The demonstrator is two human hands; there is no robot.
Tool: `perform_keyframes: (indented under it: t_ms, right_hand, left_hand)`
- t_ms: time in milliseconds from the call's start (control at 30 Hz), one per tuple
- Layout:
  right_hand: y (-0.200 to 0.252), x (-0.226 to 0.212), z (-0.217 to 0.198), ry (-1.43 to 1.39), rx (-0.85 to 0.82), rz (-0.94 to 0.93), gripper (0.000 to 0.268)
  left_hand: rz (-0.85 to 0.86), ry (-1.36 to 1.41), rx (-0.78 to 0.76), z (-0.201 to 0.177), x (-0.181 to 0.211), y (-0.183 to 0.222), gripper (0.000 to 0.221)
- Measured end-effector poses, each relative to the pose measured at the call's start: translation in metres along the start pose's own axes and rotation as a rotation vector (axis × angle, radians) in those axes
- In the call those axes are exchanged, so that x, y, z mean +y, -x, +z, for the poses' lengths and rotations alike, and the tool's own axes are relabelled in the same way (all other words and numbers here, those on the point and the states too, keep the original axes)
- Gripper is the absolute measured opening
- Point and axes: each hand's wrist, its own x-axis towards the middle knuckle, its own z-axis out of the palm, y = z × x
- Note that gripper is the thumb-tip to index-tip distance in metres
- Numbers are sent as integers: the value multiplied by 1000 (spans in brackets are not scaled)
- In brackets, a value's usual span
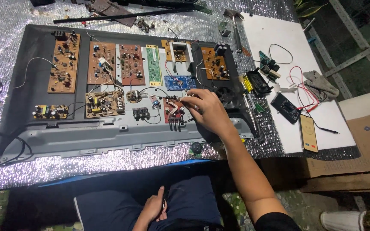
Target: Repairing a television by connecting internal wiring harnesses and adjusting circuit board placements.
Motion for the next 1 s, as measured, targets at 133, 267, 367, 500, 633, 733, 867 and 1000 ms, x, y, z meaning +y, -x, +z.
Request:
perform_keyframes:
  t_ms: [133,267,367,500,633,733,867,1000]
  right_hand:
    - [-3,-3,-3,-26,19,-4,32]
    - [-4,-3,-2,-24,25,-17,31]
    - [-4,-4,-6,-30,22,-27,34]
    - [-5,-8,-20,-137,41,8,30]
    - [-2,-21,-45,-153,141,28,23]
    - [19,-26,-53,-214,128,39,29]
    - [57,-55,-54,-370,61,-6,21]
    - [92,-86,-50,-630,-104,87,23]
  left_hand:
    - [-8,-46,7,0,5,3,90]
    - [18,-8,-8,-1,2,1,90]
    - [20,-17,-18,-1,5,3,89]
    - [11,-20,-8,-1,5,3,89]
    - [34,1,-13,-2,2,-2,89]
    - [15,71,7,-3,6,7,85]
    - [16,121,2,-4,8,9,83]
    - [63,281,-24,-3,-6,-7,81]
